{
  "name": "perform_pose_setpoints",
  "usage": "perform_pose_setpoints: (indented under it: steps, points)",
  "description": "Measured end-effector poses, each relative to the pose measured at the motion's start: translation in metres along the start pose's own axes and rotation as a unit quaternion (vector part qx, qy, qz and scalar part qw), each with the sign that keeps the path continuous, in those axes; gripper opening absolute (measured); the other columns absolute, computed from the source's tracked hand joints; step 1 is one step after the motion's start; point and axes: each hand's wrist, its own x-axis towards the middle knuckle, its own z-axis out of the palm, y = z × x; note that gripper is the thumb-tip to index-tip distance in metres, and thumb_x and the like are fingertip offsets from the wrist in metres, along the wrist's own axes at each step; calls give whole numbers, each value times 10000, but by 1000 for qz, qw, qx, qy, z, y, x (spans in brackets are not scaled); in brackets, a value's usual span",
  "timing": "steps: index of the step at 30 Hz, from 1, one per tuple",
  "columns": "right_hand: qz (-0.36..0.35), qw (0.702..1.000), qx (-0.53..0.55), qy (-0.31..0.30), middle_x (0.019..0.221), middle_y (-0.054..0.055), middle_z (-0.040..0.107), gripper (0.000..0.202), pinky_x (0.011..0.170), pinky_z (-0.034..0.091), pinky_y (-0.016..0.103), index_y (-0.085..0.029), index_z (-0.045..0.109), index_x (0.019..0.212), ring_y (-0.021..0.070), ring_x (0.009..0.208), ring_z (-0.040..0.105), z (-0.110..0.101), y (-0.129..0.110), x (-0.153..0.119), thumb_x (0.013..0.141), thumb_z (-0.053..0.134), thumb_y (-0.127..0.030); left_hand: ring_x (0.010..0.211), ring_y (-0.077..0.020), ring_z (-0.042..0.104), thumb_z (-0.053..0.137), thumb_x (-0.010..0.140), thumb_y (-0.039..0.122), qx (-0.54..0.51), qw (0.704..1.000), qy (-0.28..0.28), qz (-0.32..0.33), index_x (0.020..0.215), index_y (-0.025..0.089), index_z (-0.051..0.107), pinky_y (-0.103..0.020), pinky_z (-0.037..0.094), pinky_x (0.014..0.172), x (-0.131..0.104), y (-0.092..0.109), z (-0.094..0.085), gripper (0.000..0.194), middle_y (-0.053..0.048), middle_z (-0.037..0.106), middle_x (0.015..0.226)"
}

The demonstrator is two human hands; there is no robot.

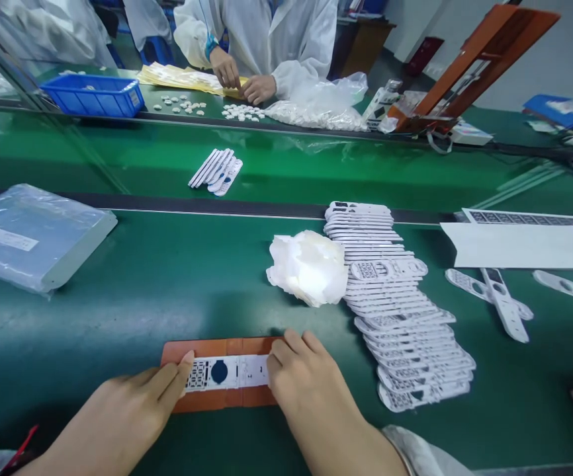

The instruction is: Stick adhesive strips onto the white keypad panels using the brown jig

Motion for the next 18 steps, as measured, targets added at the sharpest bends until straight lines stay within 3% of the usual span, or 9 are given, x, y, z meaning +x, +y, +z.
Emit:
perform_pose_setpoints:
  steps: [2, 5, 7, 10, 13, 15, 18]
  points:
    - [23, 999, 35, 3, 757, 63, 612, 98, 621, 379, 315, -161, 642, 794, 201, 714, 509, -2, -7, 3, 796, 557, -114, 797, -266, 683, 445, 732, -51, -77, 995, 51, -36, 1210, 148, 588, -351, 583, 638, -3, -9, 7, 538, -159, 673, 1063]
    - [50, 991, 121, -21, 912, 66, 599, 238, 651, 422, 306, -179, 586, 1072, 203, 804, 521, -2, -20, 10, 835, 561, -182, 860, -194, 644, 539, 809, 97, -241, 959, 122, -88, 1172, 255, 593, -264, 566, 685, -3, -20, 16, 400, -56, 632, 1022]
    - [66, 985, 157, -26, 936, 60, 589, 225, 648, 431, 300, -196, 568, 1071, 199, 828, 524, 2, -29, 13, 847, 549, -178, 873, -178, 606, 603, 785, 125, -304, 934, 155, -102, 1165, 268, 579, -249, 547, 700, -2, -20, 20, 407, -28, 591, 986]
    - [77, 985, 152, 21, 881, 59, 588, 108, 609, 423, 310, -182, 571, 939, 200, 770, 530, 13, -37, 13, 870, 489, -165, 958, -208, 535, 645, 750, 86, -315, 922, 202, -97, 1159, 242, 569, -320, 505, 802, 3, -11, 20, 444, -40, 553, 1024]
    - [65, 988, 117, 78, 817, 67, 596, 195, 626, 440, 337, -173, 557, 818, 201, 727, 544, 22, -41, 8, 892, 387, -113, 984, -216, 501, 625, 784, 79, -319, 917, 230, -60, 1008, 220, 622, -349, 457, 849, 7, 2, 13, 265, -38, 566, 1022]
    - [51, 987, 113, 103, 857, 80, 630, 241, 706, 474, 365, -167, 581, 884, 213, 794, 584, 24, -41, 1, 900, 352, -94, 931, -198, 522, 557, 841, 89, -332, 915, 228, -28, 891, 201, 637, -342, 438, 852, 8, 7, 7, 146, -30, 604, 951]
    - [22, 977, 181, 108, 890, 62, 681, 252, 715, 524, 306, -185, 597, 1043, 192, 804, 639, 22, -37, -12, 919, 378, -160, 864, -169, 571, 523, 878, 134, -397, 895, 203, -27, 854, 200, 654, -295, 433, 843, 1, 10, 3, 149, -13, 661, 888]
